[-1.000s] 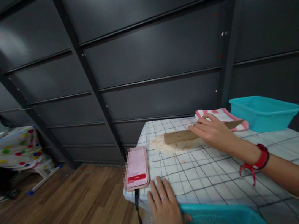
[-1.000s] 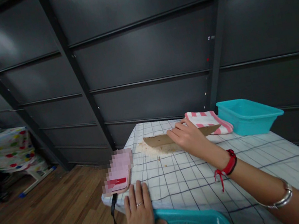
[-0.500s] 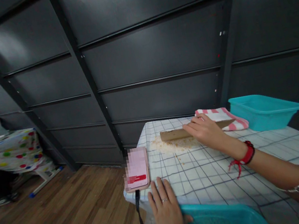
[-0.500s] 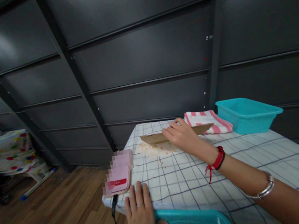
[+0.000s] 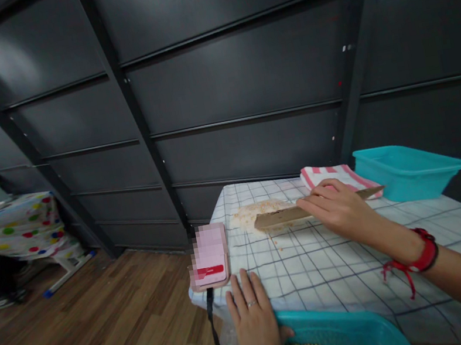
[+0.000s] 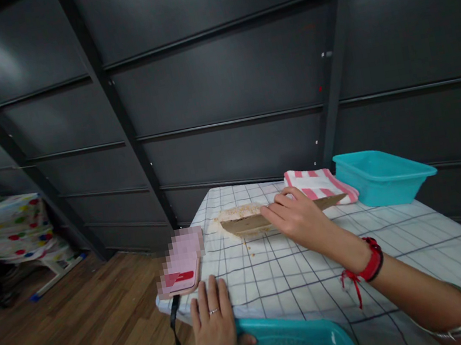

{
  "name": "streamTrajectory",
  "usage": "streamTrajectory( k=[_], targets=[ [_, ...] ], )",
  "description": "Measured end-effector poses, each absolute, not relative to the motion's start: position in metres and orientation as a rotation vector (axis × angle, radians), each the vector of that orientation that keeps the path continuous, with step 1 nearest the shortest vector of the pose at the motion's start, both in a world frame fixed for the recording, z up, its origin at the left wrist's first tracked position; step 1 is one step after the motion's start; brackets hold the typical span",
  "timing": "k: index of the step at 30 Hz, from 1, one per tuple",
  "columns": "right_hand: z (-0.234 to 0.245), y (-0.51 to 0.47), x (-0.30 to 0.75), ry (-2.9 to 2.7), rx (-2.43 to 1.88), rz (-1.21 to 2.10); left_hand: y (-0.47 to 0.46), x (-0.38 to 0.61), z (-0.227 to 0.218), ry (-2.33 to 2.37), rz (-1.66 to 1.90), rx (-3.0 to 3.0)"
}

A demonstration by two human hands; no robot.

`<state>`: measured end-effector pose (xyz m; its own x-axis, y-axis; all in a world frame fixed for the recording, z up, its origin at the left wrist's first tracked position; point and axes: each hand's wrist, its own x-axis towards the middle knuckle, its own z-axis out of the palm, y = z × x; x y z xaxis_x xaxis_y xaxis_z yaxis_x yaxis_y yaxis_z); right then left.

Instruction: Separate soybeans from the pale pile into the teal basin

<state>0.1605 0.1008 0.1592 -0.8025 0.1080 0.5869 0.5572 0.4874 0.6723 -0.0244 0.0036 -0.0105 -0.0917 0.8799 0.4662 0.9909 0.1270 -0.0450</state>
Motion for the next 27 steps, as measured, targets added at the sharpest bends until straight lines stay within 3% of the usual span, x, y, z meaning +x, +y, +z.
streamTrajectory(
  k=[27],
  targets=[
    [0.152, 0.108, 0.159, -2.251, -0.555, -1.214, 0.005, -0.025, -0.013, -2.032, -0.39, -1.81]
  ],
)
